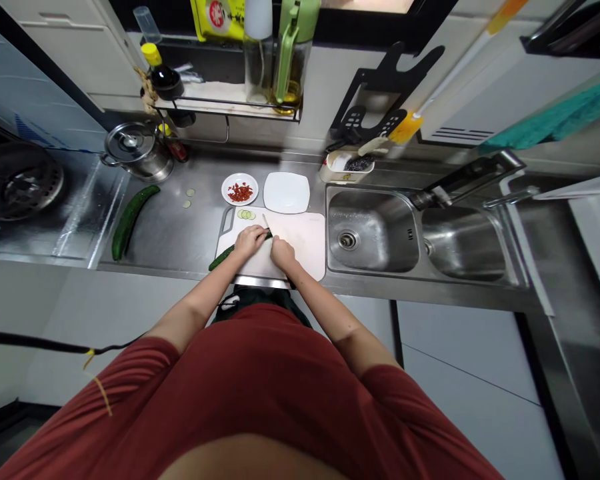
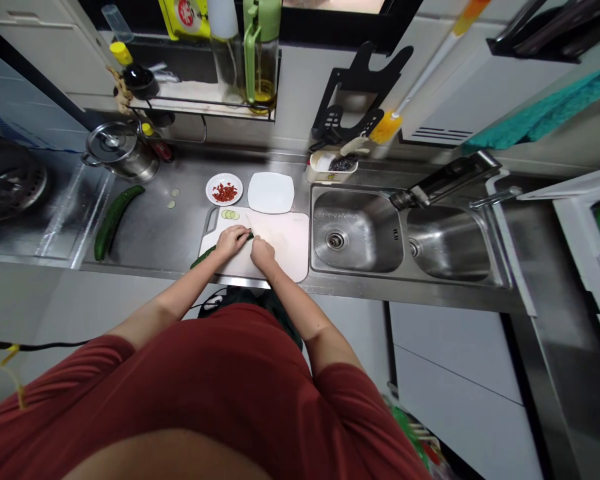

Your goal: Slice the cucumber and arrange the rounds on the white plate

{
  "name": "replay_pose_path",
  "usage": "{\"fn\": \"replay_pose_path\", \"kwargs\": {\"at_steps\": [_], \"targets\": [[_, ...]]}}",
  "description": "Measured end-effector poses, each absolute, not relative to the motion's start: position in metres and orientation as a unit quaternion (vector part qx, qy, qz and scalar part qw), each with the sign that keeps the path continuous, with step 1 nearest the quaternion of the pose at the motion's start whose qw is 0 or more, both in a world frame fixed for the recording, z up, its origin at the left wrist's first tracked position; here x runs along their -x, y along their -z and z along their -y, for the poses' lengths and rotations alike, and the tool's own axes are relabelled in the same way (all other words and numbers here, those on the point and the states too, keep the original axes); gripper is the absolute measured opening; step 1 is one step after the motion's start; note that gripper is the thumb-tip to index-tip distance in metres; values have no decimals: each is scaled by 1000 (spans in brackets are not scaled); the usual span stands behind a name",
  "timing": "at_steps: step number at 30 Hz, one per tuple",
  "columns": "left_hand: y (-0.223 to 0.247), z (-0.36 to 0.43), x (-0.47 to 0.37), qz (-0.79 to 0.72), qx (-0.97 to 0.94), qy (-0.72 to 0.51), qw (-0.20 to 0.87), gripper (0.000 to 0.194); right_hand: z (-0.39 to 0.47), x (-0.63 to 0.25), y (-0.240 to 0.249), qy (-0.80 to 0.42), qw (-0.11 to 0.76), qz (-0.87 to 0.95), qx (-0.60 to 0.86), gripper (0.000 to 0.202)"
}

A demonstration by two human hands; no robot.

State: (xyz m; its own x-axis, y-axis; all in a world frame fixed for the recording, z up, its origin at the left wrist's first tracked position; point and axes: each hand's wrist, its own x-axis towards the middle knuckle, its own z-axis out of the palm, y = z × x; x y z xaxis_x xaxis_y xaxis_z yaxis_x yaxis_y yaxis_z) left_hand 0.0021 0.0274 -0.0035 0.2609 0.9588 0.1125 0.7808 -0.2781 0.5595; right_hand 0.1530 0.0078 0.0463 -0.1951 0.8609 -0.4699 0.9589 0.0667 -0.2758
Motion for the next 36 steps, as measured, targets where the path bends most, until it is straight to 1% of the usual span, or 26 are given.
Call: {"fn": "replay_pose_path", "kwargs": {"at_steps": [7, 17, 36], "targets": [[2, -27, -3, -572, -766, -216, 196, 26, -9, -152, -47, 268, 84, -724, -630, 31], [4, -28, -3, -571, -768, -216, 193, 25, 16, -165, -48, 270, 112, -717, -633, 28], [4, -27, -3, -576, -766, -214, 191, 25, -4, -152, -40, 262, 90, -720, -636, 29]]}}
